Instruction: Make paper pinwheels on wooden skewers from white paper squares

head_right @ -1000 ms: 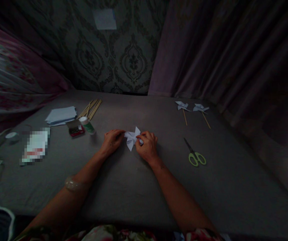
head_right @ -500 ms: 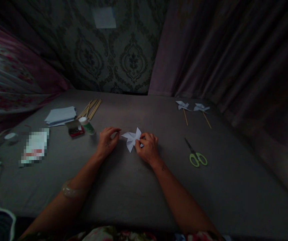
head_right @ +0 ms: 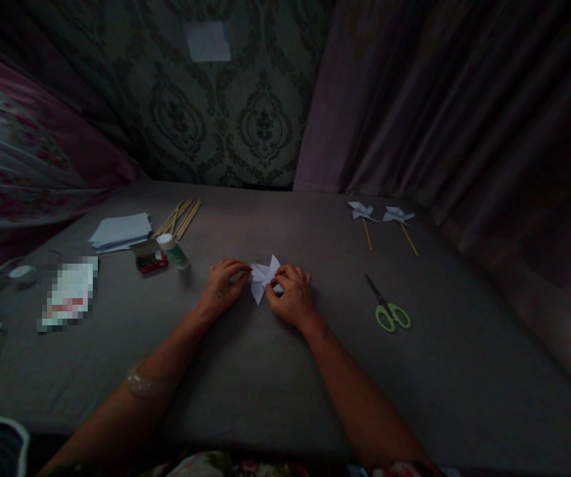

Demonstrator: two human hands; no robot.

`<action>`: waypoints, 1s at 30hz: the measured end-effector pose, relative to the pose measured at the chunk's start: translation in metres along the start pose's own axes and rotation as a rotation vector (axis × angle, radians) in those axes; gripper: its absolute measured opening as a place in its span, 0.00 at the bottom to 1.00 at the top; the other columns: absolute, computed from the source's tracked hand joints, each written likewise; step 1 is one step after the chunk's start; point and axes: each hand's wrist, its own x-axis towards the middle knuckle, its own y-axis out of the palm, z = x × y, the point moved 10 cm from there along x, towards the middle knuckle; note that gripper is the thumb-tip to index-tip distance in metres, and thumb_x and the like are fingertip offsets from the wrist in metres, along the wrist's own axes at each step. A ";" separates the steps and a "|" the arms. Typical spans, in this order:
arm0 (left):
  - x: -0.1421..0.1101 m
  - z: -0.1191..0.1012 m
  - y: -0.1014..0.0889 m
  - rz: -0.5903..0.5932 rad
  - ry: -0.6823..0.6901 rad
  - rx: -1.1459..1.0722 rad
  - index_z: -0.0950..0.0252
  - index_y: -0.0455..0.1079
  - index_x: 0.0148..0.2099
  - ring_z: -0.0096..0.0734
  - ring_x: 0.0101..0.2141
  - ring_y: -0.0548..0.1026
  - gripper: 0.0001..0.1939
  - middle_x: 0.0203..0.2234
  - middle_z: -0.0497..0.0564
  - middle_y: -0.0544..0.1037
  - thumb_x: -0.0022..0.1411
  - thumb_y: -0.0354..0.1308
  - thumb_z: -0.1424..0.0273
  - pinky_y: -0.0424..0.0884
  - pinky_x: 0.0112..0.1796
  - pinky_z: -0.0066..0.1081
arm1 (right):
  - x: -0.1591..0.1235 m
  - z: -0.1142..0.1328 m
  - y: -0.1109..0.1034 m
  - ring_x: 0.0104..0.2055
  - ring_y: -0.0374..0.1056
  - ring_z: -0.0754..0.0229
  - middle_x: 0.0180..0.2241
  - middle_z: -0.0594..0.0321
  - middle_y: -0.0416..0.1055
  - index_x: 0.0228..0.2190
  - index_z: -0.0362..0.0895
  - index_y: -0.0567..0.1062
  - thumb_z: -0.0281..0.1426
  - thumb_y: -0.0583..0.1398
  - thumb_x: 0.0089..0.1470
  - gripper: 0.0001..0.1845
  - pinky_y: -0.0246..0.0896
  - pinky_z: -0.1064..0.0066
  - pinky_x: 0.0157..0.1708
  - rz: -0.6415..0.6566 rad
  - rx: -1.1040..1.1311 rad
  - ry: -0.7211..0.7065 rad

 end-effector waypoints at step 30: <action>-0.017 -0.026 0.037 0.198 0.259 0.145 0.58 0.75 0.44 0.42 0.47 0.66 0.11 0.44 0.51 0.77 0.63 0.53 0.70 0.58 0.47 0.43 | -0.001 -0.001 0.012 0.44 0.65 0.55 0.39 0.59 0.72 0.25 0.46 0.74 0.30 0.60 0.55 0.08 0.55 0.60 0.44 0.100 0.005 -0.063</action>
